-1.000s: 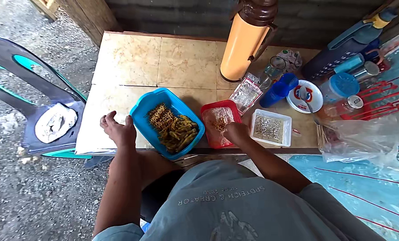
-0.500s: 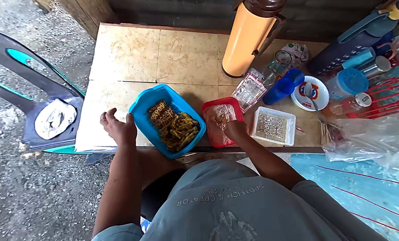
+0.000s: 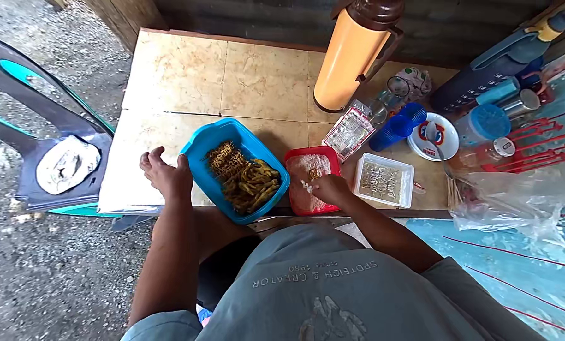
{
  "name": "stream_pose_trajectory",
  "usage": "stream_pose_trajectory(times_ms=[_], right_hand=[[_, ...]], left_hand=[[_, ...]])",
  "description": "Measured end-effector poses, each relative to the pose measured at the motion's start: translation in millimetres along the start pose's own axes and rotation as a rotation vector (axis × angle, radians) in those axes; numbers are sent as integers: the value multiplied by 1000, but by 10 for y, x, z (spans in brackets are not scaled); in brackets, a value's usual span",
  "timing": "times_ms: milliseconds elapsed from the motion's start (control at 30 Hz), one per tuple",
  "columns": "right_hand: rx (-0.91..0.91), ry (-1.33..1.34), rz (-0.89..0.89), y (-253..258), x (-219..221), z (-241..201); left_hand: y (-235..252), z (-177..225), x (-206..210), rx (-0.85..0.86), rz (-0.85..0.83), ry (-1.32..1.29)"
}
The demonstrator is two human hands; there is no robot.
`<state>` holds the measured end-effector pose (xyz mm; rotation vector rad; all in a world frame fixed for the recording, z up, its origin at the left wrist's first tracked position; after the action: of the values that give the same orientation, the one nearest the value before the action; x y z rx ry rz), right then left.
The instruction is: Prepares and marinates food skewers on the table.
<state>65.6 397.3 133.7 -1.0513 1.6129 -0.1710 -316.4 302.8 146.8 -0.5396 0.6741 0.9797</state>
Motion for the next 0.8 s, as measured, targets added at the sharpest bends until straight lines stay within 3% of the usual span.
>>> stream_pose_trajectory(times_ms=[200,333,467,567,667,800], right_hand=[[102,-128,-64,-109,58,-38],[-30,-125,246,-343,-5,80],[67,-37,514,-430,-104,430],[222,27,413,-227,-138,562],[235,111,262,-42,-36,581],[141,153,341,-231,-275,901]], left_hand=[[28,-1,25,0,7,6],[14,-6,-4,13,4,11],[-2,14,-28,41,-9,6],[-12,28,8,37,-1,8],[-69,46,39,45,-5,19],[-144,13,-47,58,6,2]])
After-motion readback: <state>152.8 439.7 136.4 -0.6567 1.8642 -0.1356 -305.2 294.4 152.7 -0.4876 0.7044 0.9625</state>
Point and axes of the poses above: each hand's wrist, its own y-axis towards the middle knuckle, its own x-axis out of the palm, z = x × y, the point moved 4 cm from there along y, towards the middle knuckle, and after that the axes turned 10 degrees about -x, right-handed, at the moved point
